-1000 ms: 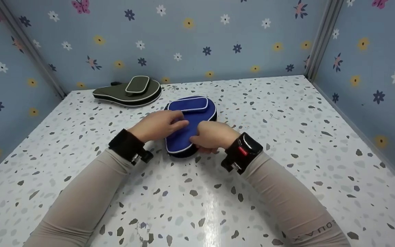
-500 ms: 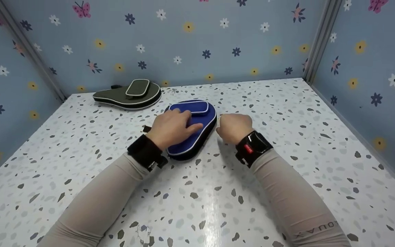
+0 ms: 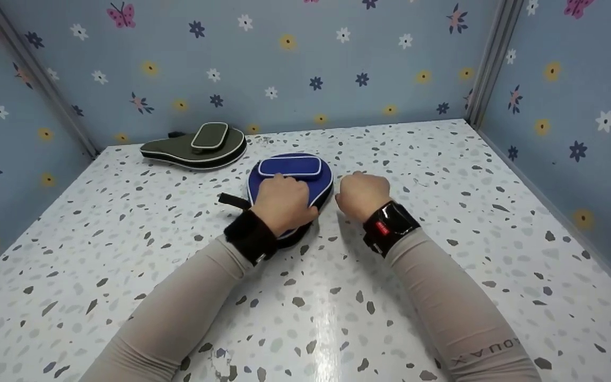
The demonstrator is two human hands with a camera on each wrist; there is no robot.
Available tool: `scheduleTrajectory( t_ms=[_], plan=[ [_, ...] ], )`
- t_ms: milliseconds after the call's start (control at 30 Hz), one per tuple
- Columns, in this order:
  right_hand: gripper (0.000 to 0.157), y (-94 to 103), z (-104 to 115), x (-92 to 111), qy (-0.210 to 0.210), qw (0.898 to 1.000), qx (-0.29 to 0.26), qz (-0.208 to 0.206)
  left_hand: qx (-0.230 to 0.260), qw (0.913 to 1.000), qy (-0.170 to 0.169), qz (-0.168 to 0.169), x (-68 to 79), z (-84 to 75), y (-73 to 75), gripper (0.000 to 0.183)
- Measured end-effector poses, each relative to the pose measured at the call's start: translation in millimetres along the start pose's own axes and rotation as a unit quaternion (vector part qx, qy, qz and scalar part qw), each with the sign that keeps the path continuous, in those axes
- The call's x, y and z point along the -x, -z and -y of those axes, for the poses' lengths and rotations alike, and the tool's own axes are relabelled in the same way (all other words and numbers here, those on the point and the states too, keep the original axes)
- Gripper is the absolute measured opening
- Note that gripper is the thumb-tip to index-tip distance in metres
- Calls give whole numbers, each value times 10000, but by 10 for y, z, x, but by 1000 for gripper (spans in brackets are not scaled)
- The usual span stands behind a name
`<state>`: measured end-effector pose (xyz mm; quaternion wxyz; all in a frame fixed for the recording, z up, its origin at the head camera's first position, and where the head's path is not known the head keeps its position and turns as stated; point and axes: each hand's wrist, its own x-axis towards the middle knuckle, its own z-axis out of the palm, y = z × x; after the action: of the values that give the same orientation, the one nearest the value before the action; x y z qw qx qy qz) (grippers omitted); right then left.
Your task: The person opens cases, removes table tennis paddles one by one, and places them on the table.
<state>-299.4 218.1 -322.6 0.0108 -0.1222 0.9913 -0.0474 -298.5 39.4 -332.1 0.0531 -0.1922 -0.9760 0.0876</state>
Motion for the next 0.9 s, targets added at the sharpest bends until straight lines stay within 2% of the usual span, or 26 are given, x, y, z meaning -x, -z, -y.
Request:
scheduleTrajectory(
  t_ms=[267, 600, 767, 900],
  plan=[
    [44, 22, -5, -5, -89, 9998, -144, 101, 448, 9982, 17, -396, 43, 90, 25, 32],
    [43, 14, 2, -11, -177, 9995, -248, 68, 1083, 9911, -31, -768, 46, 253, 69, 29],
    [40, 6, 9, 5, -155, 9993, -328, 22, 1680, 9842, 53, -561, 36, 383, 110, 23],
    [38, 20, 22, 20, -53, 9994, -333, -85, 2213, 9746, 82, -343, 65, 541, 143, 23]
  ],
)
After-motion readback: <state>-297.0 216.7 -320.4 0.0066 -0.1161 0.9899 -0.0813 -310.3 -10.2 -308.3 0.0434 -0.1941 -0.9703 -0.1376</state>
